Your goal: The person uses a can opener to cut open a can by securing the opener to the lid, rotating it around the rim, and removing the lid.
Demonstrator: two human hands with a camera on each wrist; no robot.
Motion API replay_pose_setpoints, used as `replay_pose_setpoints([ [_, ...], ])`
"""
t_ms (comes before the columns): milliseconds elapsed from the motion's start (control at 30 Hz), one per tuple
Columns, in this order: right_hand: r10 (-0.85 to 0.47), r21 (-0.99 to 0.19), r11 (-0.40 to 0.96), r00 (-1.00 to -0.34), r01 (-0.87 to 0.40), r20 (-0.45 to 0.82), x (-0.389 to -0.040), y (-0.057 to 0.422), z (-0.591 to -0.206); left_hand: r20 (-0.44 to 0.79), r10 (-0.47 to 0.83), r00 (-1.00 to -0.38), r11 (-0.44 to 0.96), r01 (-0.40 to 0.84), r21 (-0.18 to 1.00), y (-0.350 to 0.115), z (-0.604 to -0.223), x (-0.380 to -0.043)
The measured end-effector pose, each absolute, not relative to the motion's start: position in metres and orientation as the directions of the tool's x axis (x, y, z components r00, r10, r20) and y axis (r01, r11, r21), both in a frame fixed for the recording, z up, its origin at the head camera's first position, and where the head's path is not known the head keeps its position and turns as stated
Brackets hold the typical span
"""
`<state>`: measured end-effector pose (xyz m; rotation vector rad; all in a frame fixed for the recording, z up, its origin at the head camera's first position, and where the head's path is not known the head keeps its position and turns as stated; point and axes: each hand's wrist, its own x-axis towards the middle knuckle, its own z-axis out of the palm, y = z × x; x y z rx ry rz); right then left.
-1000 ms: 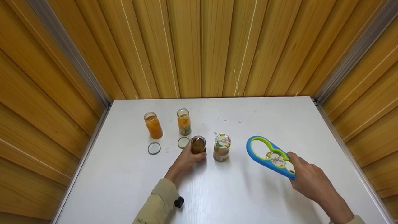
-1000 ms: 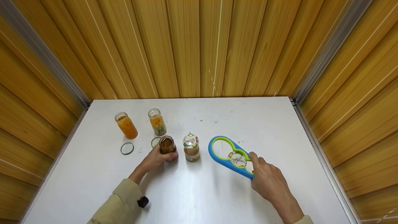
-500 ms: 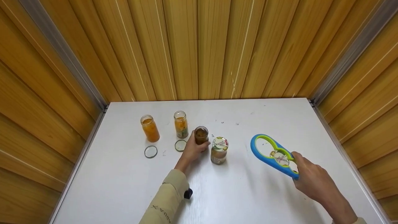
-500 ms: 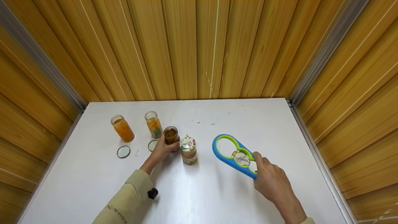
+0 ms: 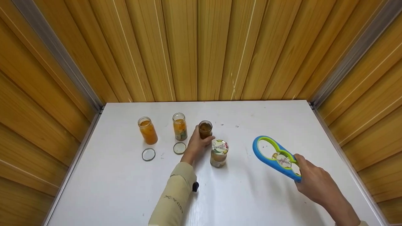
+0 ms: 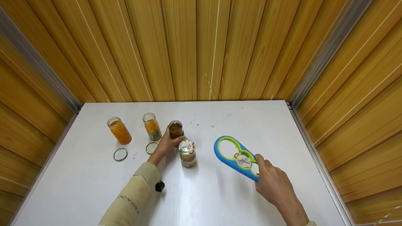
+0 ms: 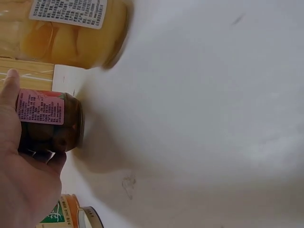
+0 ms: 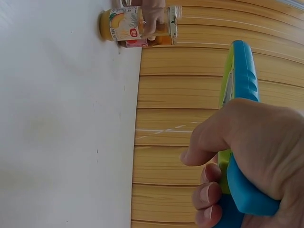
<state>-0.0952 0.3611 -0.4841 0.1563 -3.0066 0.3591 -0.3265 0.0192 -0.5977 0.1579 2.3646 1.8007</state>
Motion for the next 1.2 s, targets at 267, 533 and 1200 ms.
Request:
replay_pose_setpoints([
  [267,-0.067,-0.232,0.968,-0.991,-0.091,0.113,-0.091,0.365,-0.481,-0.089,0.133,-0.987,0.294,-0.047,0.955,0.038,-0.596,-0.336],
  [533,-0.06,-0.239,0.967,-0.991,-0.088,0.121,-0.09,0.366,-0.478,-0.097,0.092,-0.991,0.324,-0.062,0.944,0.045,-0.597,-0.341],
  [1200,-0.081,-0.245,0.962,-0.982,-0.123,0.172,-0.085,0.368,-0.476,-0.063,0.086,-0.994,0.488,-0.013,0.873,0.049,-0.592,-0.343],
])
